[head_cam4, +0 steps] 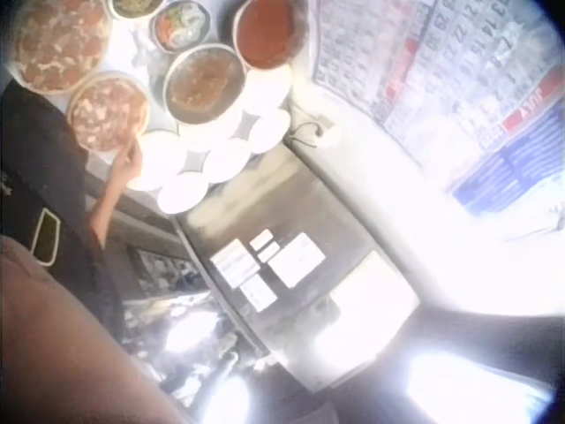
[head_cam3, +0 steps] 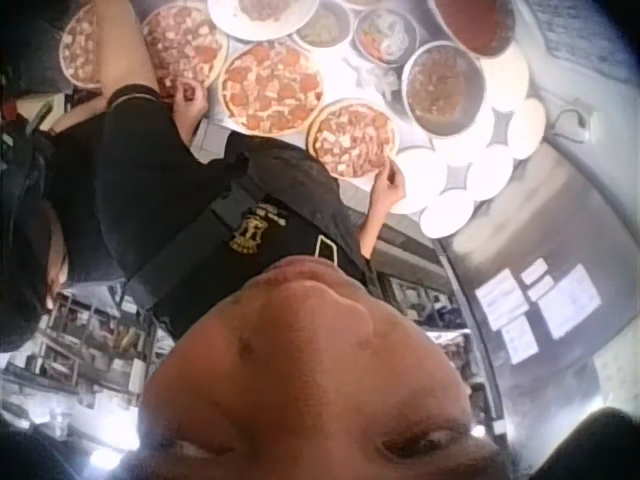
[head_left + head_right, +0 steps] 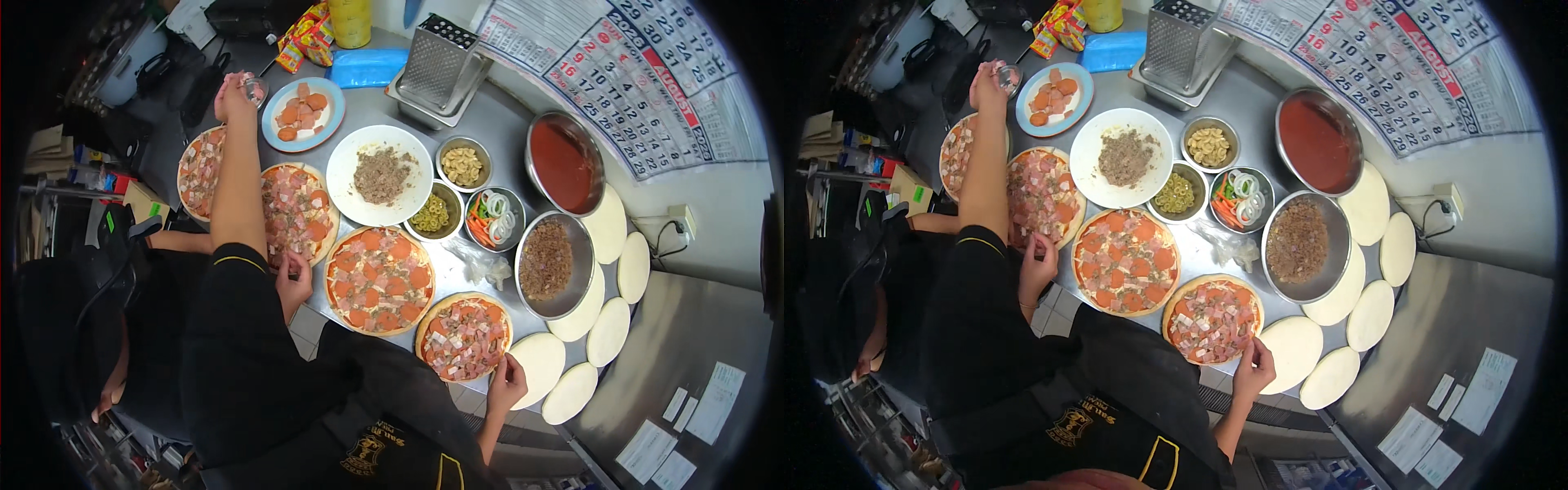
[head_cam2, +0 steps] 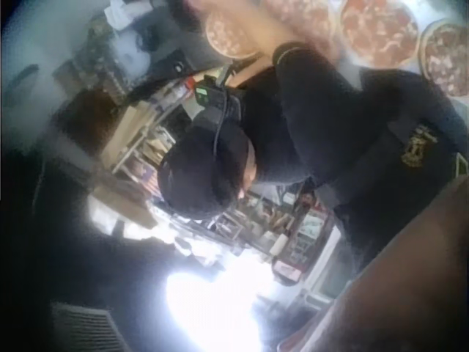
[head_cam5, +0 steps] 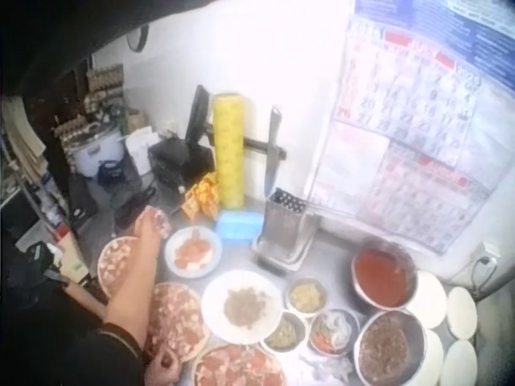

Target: The person assembles pizzas by spreading toppings by hand from several bowls onto dough rounds on a prep table.

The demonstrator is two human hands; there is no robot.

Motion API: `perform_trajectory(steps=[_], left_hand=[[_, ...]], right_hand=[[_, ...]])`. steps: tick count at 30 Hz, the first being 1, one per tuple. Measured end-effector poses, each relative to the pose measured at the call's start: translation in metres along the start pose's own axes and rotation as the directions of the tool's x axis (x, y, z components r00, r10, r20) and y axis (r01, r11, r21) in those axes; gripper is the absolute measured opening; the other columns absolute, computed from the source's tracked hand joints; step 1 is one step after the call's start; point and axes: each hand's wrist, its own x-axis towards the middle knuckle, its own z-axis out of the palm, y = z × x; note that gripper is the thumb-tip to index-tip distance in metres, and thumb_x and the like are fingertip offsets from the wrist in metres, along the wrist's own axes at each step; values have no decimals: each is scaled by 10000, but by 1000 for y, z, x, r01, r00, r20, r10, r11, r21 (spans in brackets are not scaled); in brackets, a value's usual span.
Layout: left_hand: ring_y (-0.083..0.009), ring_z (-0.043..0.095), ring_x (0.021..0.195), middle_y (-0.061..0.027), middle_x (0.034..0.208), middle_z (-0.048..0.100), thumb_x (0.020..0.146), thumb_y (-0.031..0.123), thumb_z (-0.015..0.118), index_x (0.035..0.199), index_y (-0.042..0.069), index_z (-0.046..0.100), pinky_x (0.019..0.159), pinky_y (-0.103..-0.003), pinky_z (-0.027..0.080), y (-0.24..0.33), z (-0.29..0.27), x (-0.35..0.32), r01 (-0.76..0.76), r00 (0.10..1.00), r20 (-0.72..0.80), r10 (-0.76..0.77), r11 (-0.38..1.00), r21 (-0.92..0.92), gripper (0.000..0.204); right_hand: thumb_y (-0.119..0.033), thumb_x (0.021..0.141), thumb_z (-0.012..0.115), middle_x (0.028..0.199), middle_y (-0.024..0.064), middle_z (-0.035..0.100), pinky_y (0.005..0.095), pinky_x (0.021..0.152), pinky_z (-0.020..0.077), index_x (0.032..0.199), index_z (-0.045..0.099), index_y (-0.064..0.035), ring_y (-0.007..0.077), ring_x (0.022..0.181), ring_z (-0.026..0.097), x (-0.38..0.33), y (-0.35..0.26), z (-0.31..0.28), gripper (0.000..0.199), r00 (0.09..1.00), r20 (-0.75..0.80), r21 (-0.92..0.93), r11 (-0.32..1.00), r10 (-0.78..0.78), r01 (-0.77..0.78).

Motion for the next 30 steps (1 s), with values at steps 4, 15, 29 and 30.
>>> perform_trajectory(steps=[4,15,29,30], left_hand=[[-252,724,942,-149,990,720,870,-90,704,1050,-23,640,919,-333,600,2,47,-72,45,999,6,-44,984,-170,202],[-201,710,991,-134,1055,722,924,-44,686,1011,-7,644,886,-314,590,38,136,-513,654,594,540,-596,749,107,103],[-224,698,931,-95,1124,731,844,74,790,1031,36,778,811,-340,570,130,10,-660,-346,-107,796,-595,773,531,191],[-202,706,920,-93,1126,732,862,76,784,1042,27,778,790,-324,577,134,9,-660,-286,-93,735,-671,725,626,186]], right_hand=[[-113,958,743,905,71,740,235,716,536,1083,743,57,95,783,657,13,-25,10,212,996,73,44,998,-43,40],[-332,1085,543,1291,159,659,342,865,586,1369,583,16,221,1174,634,57,-119,37,451,926,377,752,591,-22,-292],[-214,1096,476,1125,133,675,354,919,616,1267,598,58,202,1010,703,-52,-4,7,344,667,744,665,52,41,-745],[-208,1088,505,1115,127,686,339,909,618,1280,595,56,192,1017,705,-56,-10,0,339,657,750,652,79,72,-754]])
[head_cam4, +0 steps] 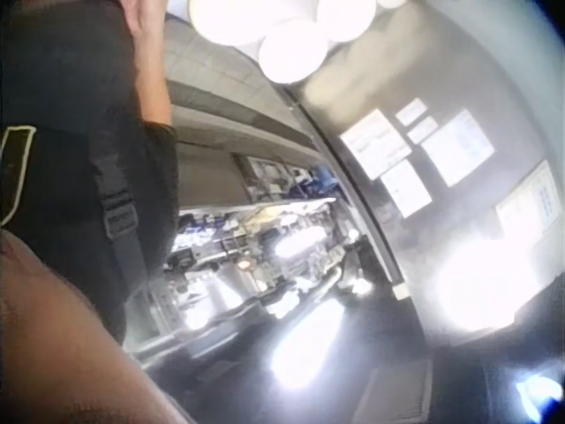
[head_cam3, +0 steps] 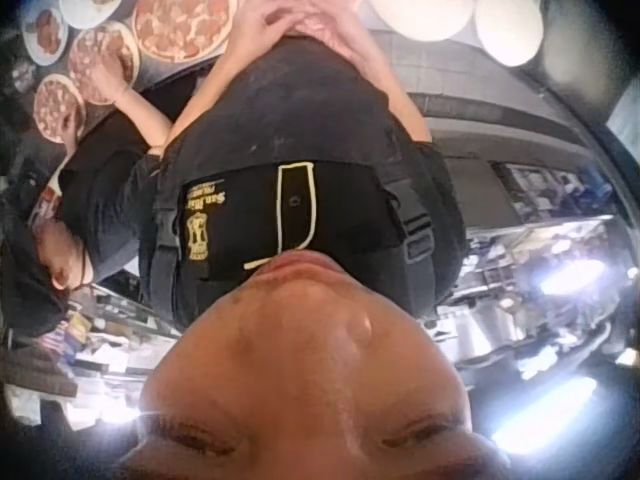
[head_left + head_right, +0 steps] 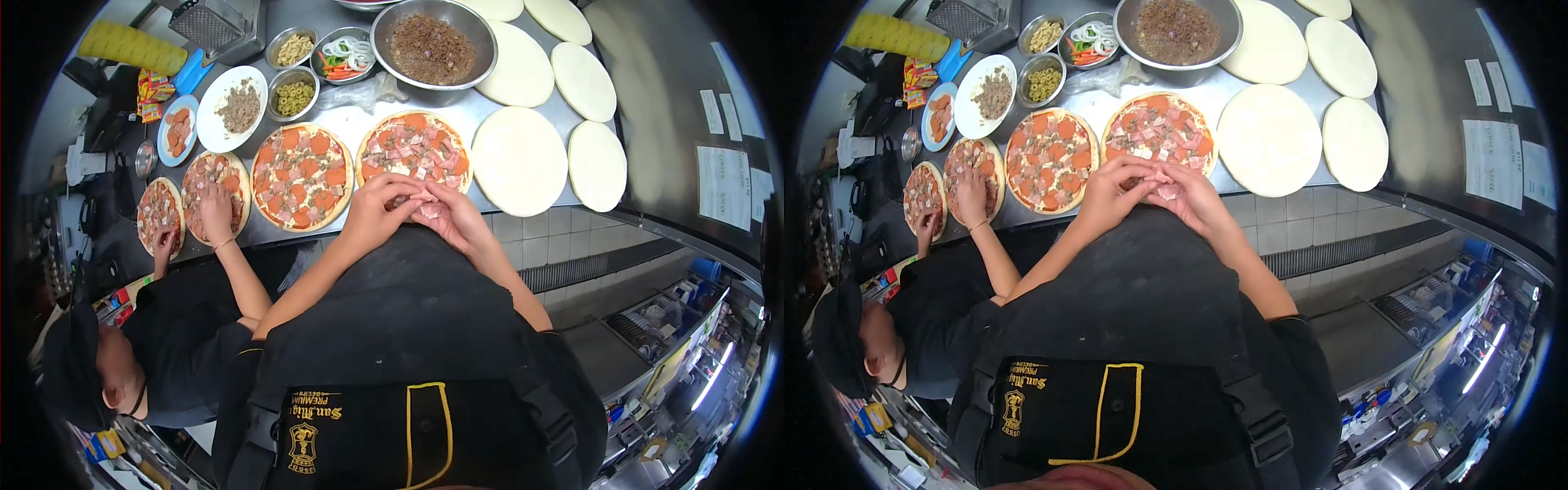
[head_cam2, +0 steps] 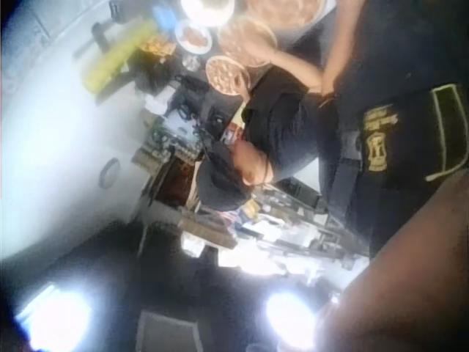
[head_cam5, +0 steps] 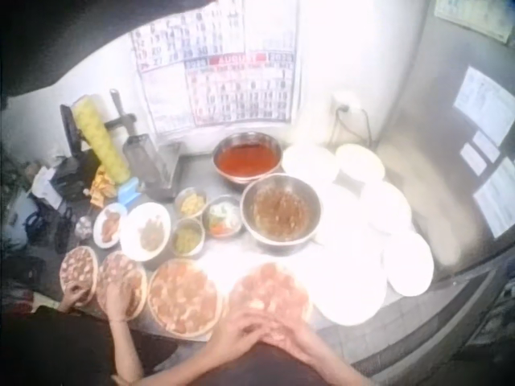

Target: The person assembles pizzas by spreading toppings by hand from several bowls onto dough rounds on a prep table.

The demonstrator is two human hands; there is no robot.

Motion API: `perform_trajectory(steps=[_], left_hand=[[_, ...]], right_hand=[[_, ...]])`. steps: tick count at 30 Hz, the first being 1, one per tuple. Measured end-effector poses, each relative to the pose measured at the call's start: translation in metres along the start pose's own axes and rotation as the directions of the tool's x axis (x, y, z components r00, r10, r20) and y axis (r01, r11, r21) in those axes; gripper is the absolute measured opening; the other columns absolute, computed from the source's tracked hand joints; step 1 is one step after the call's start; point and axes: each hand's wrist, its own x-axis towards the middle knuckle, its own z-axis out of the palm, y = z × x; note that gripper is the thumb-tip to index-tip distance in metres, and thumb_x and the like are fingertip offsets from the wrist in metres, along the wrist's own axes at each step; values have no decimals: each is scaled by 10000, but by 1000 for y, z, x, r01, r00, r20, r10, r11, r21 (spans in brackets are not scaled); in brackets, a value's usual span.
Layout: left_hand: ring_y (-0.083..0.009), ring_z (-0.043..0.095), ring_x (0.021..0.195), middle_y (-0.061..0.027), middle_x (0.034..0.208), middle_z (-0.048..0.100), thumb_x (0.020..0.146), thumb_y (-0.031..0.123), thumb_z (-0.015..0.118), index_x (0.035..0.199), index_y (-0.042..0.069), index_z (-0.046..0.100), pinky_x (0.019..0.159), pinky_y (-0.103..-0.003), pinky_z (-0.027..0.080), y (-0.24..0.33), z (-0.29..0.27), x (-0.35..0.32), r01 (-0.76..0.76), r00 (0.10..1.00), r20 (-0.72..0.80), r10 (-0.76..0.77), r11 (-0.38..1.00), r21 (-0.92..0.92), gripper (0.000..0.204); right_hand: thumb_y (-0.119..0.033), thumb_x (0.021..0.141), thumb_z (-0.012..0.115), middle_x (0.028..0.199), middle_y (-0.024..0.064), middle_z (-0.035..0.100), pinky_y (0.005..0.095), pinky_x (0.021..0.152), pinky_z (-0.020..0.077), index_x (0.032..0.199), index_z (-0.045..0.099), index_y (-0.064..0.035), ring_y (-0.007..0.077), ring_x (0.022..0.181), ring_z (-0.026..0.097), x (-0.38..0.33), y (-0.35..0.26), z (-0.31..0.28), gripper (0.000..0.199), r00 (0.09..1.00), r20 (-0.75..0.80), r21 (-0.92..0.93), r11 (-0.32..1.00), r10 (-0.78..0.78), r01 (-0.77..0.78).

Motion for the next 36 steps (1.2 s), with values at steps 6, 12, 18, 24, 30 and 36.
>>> perform_trajectory(steps=[6,12,18,24,30,36], left_hand=[[-131,736,894,-98,1038,756,926,86,761,1084,-33,749,797,-263,600,-10,4,-11,199,980,25,-199,951,-236,198],[-144,735,921,-105,1010,758,943,54,739,1105,-46,722,827,-268,605,-18,-3,-16,343,939,98,-331,870,-355,191],[-128,709,868,-89,985,755,1028,134,641,1106,-52,722,785,-273,592,-35,-6,-24,347,931,76,-357,802,-486,218],[-188,670,698,-127,802,714,976,249,680,1019,-11,771,656,-337,522,-66,-32,-18,340,913,-266,-310,937,74,279],[-227,689,710,-140,796,714,869,228,773,905,3,790,683,-326,535,-77,-37,17,297,944,-242,-224,895,332,229],[-191,702,796,-111,874,719,837,158,810,1052,23,753,735,-319,553,-70,-29,19,316,929,-298,-221,893,322,260]], right_hand=[[-185,1045,613,1124,104,700,310,881,615,1239,633,27,165,1021,706,-11,2,-2,289,999,23,-61,997,-48,49],[-182,1010,678,1038,59,724,254,785,579,1115,712,-9,123,925,698,-9,11,-11,204,999,1,-315,948,-54,52],[-166,1001,686,984,58,742,246,709,560,1117,712,4,121,843,694,-6,2,-21,208,986,-75,-467,879,-151,99],[-94,989,679,967,80,751,210,624,518,1149,698,32,87,757,665,1,-38,-13,204,860,-140,-627,716,-491,307],[-87,958,720,937,68,745,210,593,501,1149,699,26,78,731,651,6,-46,-13,223,833,-143,-662,678,-534,321],[-90,945,738,893,55,733,204,585,494,1116,701,20,77,700,642,2,-41,-22,206,830,-205,-621,724,-519,300]])
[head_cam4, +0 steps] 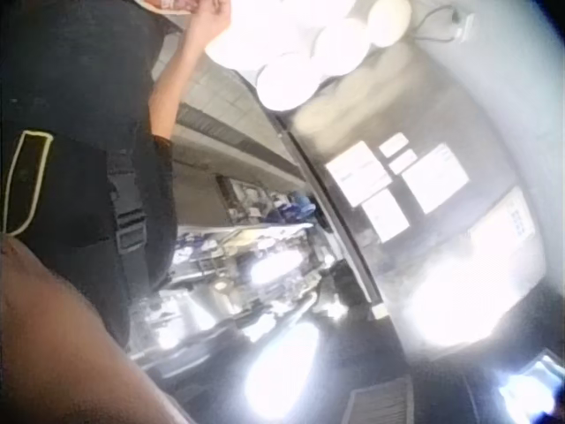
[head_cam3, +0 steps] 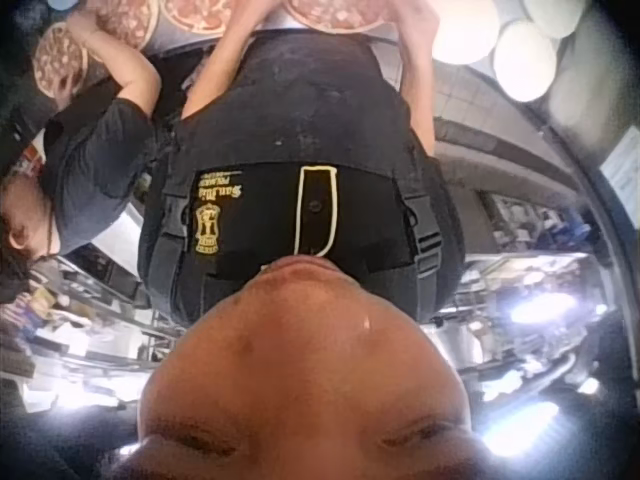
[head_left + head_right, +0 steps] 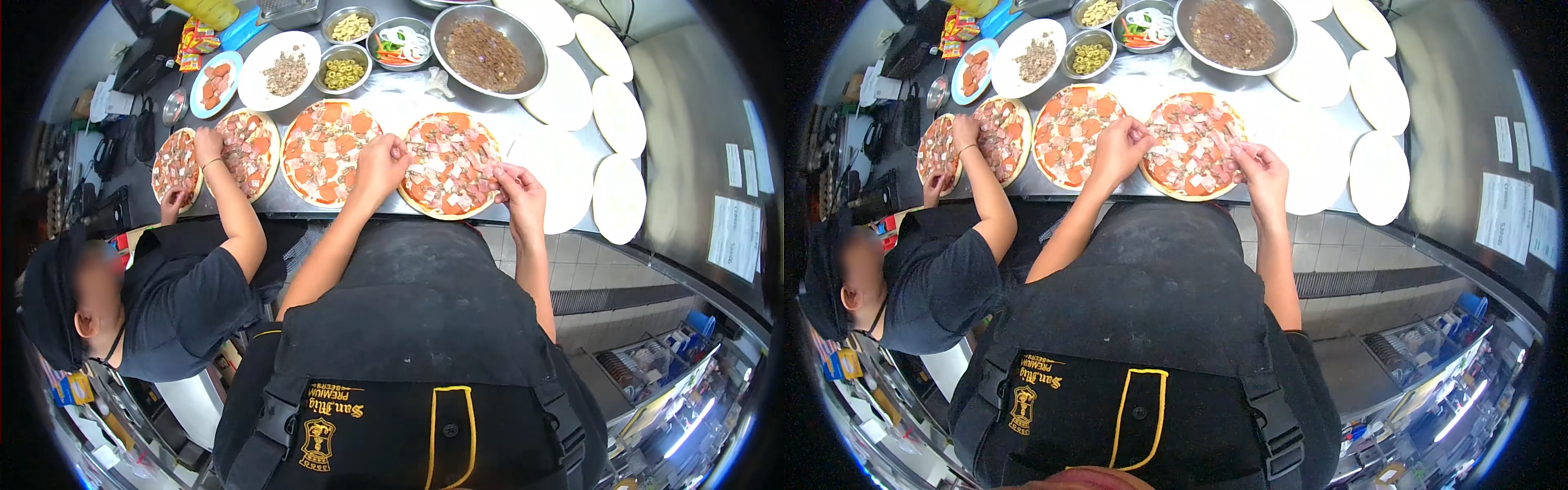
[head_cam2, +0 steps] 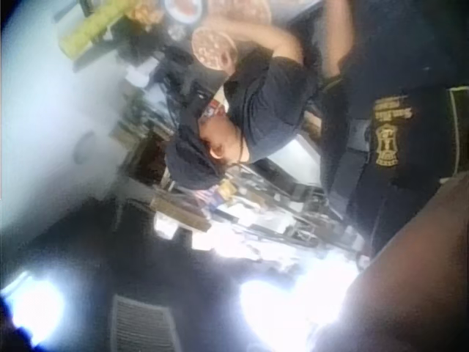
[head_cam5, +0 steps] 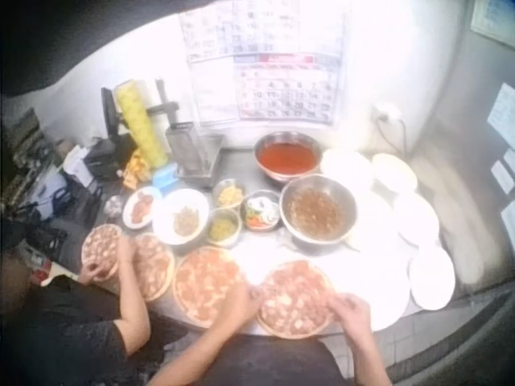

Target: The person assembles pizzas by spreading toppings by hand from several bowls onto dough rounds on a prep table.

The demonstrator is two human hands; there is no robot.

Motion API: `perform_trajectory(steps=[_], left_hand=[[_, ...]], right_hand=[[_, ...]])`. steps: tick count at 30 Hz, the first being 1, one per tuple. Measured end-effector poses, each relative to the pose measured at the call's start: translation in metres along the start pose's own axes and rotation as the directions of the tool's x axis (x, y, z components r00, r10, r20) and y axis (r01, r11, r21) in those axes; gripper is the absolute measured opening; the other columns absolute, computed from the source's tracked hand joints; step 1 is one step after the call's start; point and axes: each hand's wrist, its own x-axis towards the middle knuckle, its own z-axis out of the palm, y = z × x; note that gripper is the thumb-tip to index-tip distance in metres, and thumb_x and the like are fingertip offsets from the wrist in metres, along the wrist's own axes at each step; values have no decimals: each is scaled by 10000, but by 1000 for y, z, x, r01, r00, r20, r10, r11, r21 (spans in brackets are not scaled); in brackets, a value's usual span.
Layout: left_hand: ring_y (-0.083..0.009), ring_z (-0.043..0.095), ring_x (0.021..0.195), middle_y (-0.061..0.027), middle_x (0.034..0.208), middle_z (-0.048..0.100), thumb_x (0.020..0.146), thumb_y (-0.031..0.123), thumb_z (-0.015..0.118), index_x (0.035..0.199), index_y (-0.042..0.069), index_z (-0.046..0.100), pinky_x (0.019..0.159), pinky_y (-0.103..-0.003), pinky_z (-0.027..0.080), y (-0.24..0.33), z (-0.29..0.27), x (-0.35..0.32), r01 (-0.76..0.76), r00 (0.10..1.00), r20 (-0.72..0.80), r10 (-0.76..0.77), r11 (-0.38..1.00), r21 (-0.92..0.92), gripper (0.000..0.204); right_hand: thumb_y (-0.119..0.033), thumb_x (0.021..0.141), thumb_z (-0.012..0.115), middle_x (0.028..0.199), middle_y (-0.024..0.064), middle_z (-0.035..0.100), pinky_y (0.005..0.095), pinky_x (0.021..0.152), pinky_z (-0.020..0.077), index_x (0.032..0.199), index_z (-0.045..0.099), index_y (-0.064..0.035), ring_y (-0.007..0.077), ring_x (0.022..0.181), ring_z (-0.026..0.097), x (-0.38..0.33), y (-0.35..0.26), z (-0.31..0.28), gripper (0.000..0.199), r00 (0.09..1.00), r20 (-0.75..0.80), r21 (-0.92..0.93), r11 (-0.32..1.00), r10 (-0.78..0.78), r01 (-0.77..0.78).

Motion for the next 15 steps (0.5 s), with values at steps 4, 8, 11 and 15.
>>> perform_trajectory(steps=[4,8,11,15], left_hand=[[-131,683,875,-63,978,716,877,122,804,1218,39,693,796,-290,563,28,10,-19,62,981,193,38,872,-486,369],[-113,687,985,-69,1062,723,872,93,822,1220,-26,659,845,-264,568,36,13,-28,223,914,401,65,744,-629,402],[-127,705,971,-93,1078,733,875,51,807,1213,-43,658,852,-265,572,12,-4,-30,287,929,366,-48,717,-635,382],[-158,732,945,-138,1080,742,893,14,774,1207,-71,651,855,-271,592,-11,-37,-52,208,975,208,-79,660,-722,348]], right_hand=[[-99,940,744,807,43,711,215,573,493,1032,706,14,86,644,640,-3,5,13,151,993,104,98,993,55,-65],[-121,927,769,806,42,711,210,557,476,995,711,-5,77,623,615,-6,6,45,146,949,296,-2,993,111,-115],[-121,912,785,770,25,690,221,526,448,954,701,-23,73,587,577,-5,0,76,136,916,385,-33,994,109,-105],[-132,913,777,759,23,686,215,519,446,914,694,-9,67,599,586,5,-9,117,148,817,539,-240,967,204,-83]])
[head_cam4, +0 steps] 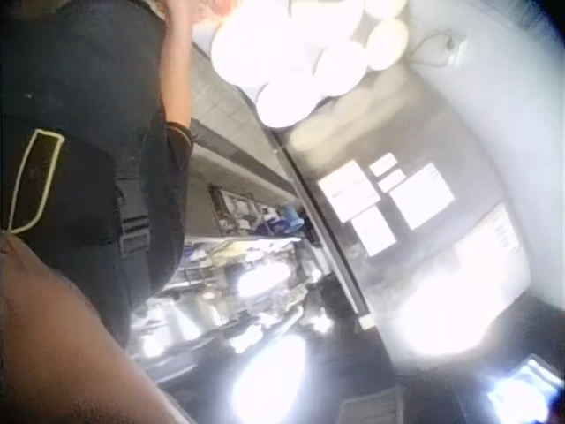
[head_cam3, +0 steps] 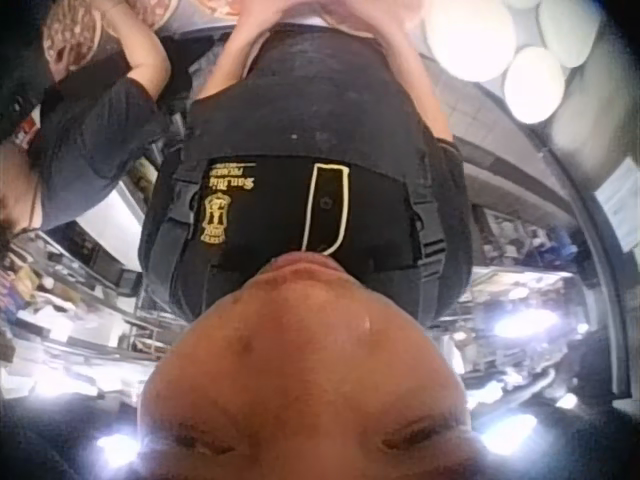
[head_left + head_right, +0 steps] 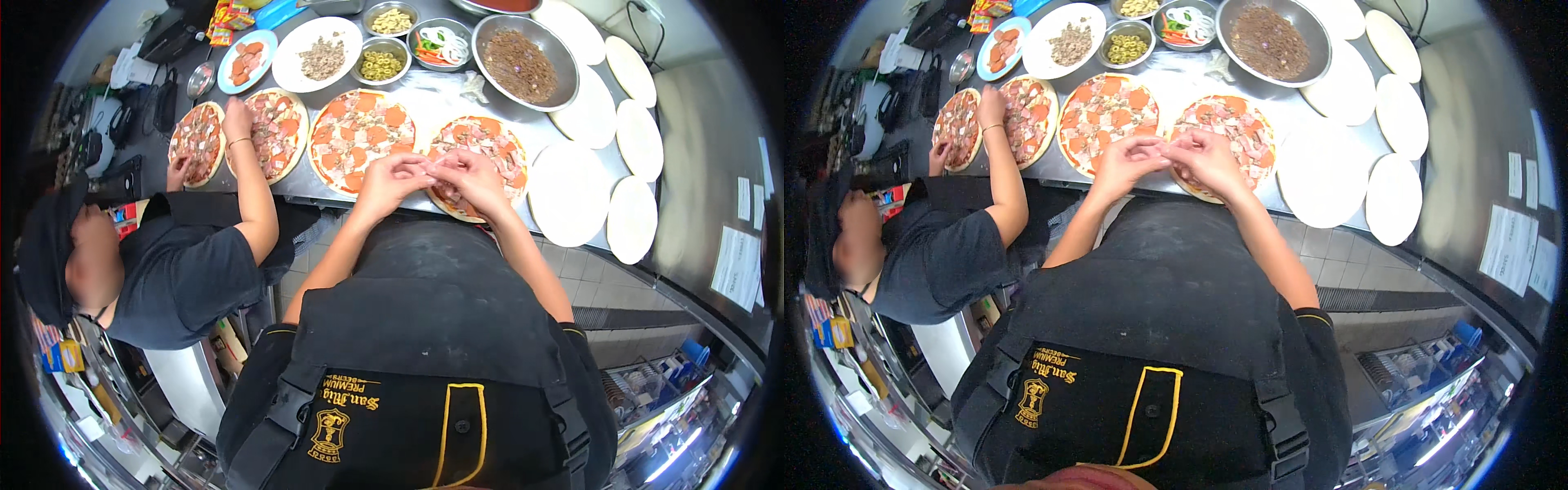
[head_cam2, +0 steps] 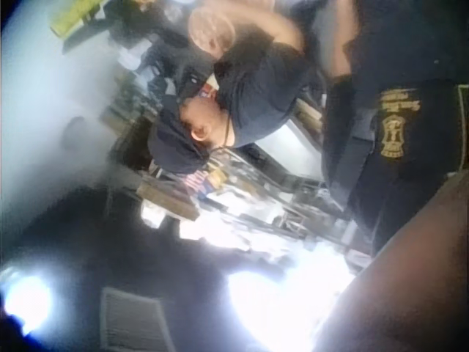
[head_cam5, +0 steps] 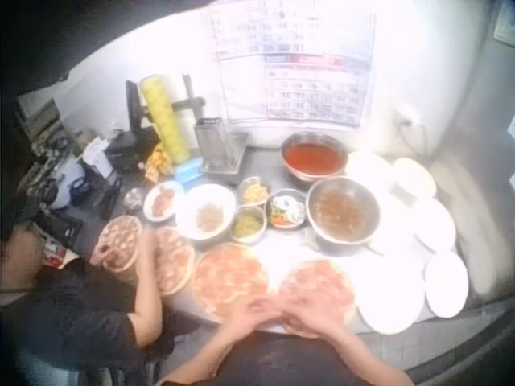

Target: The person assembles pizzas by spreading toppings by hand from several bowls onto dough rounds on a prep table.

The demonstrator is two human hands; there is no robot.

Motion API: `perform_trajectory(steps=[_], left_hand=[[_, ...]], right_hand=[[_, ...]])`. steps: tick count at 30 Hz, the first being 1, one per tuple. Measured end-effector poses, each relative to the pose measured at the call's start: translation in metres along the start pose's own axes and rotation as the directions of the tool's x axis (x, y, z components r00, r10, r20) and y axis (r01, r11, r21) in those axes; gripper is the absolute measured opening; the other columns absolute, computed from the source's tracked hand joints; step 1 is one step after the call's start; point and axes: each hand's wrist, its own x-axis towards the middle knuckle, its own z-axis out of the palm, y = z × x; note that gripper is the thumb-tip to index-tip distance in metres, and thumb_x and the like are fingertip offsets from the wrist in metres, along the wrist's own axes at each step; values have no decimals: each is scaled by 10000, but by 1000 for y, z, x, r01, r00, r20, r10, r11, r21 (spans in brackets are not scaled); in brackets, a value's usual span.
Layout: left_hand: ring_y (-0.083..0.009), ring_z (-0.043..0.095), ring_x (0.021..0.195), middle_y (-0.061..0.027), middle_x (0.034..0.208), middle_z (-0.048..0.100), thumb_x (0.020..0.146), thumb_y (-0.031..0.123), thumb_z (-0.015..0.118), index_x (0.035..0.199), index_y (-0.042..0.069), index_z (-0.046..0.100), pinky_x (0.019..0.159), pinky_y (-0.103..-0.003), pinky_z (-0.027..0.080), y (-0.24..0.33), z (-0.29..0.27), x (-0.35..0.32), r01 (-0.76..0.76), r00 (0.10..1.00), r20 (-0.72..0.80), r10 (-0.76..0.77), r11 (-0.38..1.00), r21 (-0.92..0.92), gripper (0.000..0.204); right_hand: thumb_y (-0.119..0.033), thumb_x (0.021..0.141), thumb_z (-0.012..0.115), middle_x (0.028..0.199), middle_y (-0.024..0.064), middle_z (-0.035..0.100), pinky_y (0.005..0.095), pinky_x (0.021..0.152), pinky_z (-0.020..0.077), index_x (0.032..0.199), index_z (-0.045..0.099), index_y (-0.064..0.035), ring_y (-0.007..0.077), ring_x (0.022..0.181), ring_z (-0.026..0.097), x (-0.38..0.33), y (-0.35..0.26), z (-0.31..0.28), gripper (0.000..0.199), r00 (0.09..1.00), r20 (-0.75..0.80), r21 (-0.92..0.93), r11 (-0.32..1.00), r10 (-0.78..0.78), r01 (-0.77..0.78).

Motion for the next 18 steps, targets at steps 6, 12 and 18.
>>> perform_trajectory(steps=[6,12,18], left_hand=[[-166,736,907,-133,1036,748,946,39,735,1134,-49,670,792,-286,613,-27,-45,-31,-15,962,-274,-13,995,-97,218],[-139,706,978,-97,1060,753,971,49,705,1120,-61,706,892,-279,567,-54,-54,-47,-174,898,-437,54,955,-240,184],[-119,696,963,-68,1045,745,997,63,672,1176,-48,702,848,-271,567,-60,-74,-51,-113,950,-311,18,950,-291,213]], right_hand=[[-151,899,773,758,-1,677,224,542,471,866,687,-48,61,631,599,48,7,49,138,991,132,-208,977,-27,54],[-157,904,774,792,-13,684,215,561,473,899,691,-51,54,682,614,58,16,77,135,992,125,-230,973,26,3],[-129,920,771,845,14,700,219,558,470,891,662,-49,59,682,615,63,27,99,138,995,89,-129,991,34,-23]])
